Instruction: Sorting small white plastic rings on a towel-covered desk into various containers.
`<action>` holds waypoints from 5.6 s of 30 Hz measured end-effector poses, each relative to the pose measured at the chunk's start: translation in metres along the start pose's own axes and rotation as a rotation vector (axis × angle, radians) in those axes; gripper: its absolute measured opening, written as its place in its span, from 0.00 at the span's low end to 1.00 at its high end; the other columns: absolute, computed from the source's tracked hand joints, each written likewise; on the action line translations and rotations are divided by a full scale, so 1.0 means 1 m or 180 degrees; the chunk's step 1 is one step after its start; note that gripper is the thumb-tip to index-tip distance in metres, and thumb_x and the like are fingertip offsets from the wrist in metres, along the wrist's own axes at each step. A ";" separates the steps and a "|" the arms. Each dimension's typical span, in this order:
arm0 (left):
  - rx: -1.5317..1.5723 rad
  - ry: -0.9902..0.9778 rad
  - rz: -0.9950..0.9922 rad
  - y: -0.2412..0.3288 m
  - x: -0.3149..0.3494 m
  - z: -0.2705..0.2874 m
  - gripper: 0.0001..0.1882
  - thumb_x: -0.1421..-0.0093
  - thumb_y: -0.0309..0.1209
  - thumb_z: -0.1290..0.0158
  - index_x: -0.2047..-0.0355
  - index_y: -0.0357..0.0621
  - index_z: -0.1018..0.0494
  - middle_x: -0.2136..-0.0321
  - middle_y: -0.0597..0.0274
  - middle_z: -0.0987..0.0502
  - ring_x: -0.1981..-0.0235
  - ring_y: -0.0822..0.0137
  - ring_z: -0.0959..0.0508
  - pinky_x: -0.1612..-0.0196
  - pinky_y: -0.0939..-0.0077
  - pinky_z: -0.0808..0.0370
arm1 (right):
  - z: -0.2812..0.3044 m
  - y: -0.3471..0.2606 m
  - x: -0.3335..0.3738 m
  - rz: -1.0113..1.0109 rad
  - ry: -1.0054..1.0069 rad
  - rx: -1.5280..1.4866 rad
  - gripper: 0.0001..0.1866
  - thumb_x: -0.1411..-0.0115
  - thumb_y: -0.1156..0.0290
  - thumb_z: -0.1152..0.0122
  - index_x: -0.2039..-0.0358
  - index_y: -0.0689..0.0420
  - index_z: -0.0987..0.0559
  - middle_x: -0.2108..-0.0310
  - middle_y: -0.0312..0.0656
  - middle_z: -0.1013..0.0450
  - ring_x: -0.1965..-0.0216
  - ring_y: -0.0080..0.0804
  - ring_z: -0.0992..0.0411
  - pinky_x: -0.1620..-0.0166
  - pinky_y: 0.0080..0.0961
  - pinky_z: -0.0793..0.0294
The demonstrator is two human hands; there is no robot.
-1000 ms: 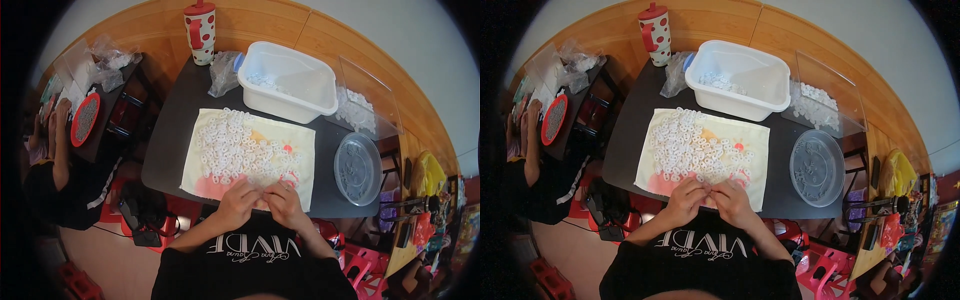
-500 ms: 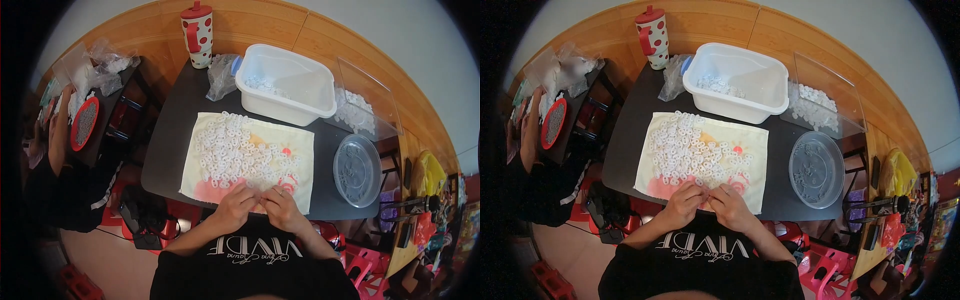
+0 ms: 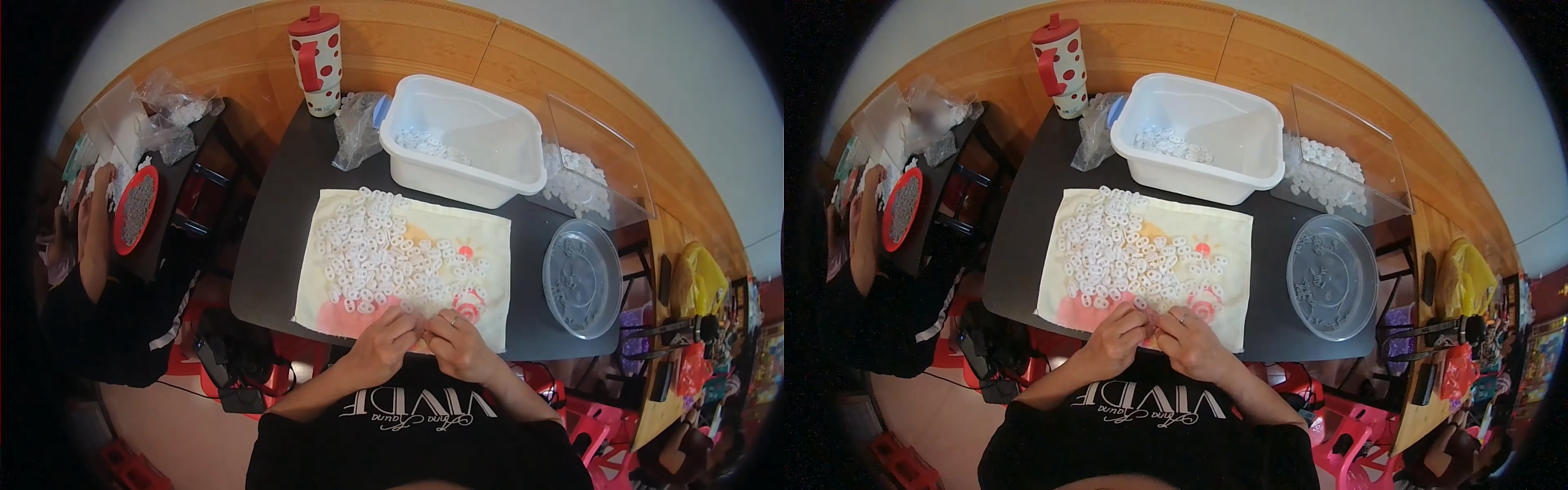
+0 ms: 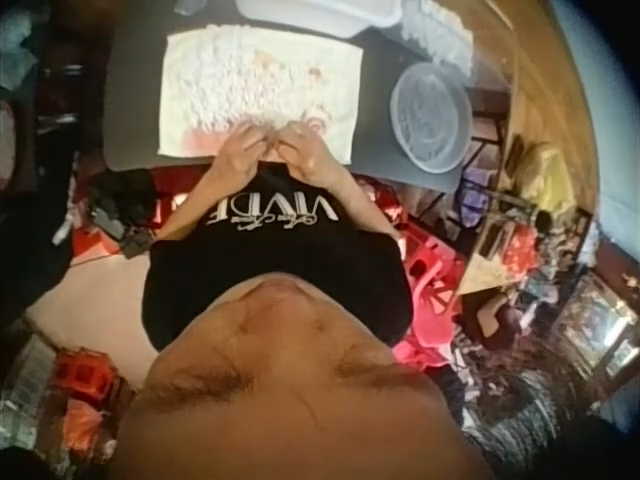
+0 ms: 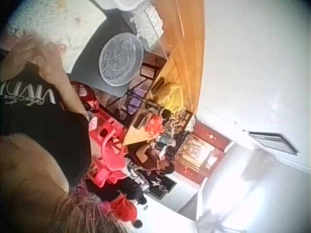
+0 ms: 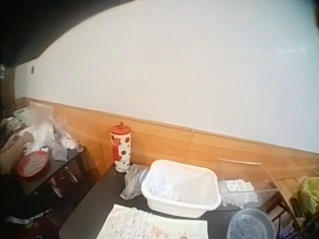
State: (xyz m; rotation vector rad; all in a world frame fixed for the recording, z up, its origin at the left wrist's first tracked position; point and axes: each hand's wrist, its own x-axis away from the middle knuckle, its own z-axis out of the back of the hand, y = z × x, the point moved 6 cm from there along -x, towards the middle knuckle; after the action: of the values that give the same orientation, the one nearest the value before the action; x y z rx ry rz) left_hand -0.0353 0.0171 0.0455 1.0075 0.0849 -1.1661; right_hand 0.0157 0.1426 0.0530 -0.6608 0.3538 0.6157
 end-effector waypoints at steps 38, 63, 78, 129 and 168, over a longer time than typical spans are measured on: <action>-0.0204 0.1007 0.0577 -0.010 0.004 0.032 0.15 0.53 0.13 0.43 0.63 0.37 0.23 0.69 0.54 0.25 0.69 0.51 0.27 0.67 0.62 0.29 | 0.054 0.039 -0.031 -0.0660 0.0158 0.0355 0.15 0.53 0.83 0.31 0.63 0.60 0.20 0.63 0.47 0.25 0.61 0.48 0.25 0.59 0.37 0.24; -0.1007 0.0216 0.0674 -0.007 -0.030 0.001 0.13 0.54 0.17 0.43 0.64 0.33 0.22 0.65 0.53 0.27 0.61 0.50 0.29 0.59 0.62 0.28 | 0.031 0.035 -0.018 -0.1040 0.0096 0.1152 0.09 0.48 0.76 0.35 0.64 0.58 0.20 0.47 0.53 0.32 0.52 0.52 0.33 0.55 0.41 0.36; -0.0408 0.0559 0.0676 -0.011 -0.032 0.016 0.13 0.52 0.15 0.41 0.65 0.37 0.21 0.71 0.54 0.27 0.67 0.52 0.27 0.65 0.63 0.29 | 0.047 0.033 0.011 -0.1208 0.0522 0.0830 0.12 0.51 0.79 0.33 0.64 0.57 0.19 0.49 0.51 0.29 0.54 0.49 0.29 0.54 0.41 0.32; 0.2783 0.0921 0.1648 -0.033 -0.005 -0.007 0.10 0.41 0.13 0.43 0.59 0.32 0.21 0.69 0.66 0.25 0.70 0.80 0.28 0.66 0.85 0.32 | 0.183 0.154 0.138 -0.3137 0.2216 -0.1213 0.07 0.38 0.79 0.44 0.60 0.60 0.21 0.74 0.30 0.28 0.75 0.16 0.33 0.70 0.16 0.34; 0.3217 0.0936 0.1995 -0.025 -0.011 -0.020 0.09 0.39 0.14 0.43 0.58 0.32 0.22 0.69 0.61 0.20 0.72 0.76 0.21 0.68 0.82 0.23 | 0.029 0.022 -0.001 -0.1089 0.1745 -0.1633 0.06 0.36 0.86 0.45 0.59 0.65 0.25 0.62 0.44 0.31 0.66 0.23 0.32 0.63 0.17 0.31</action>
State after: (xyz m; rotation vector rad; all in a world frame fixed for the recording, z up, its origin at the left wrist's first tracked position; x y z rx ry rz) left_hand -0.0518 0.0385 0.0243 1.9092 -0.6075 -0.4211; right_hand 0.0043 0.1751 0.0644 -1.3594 0.5821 0.1799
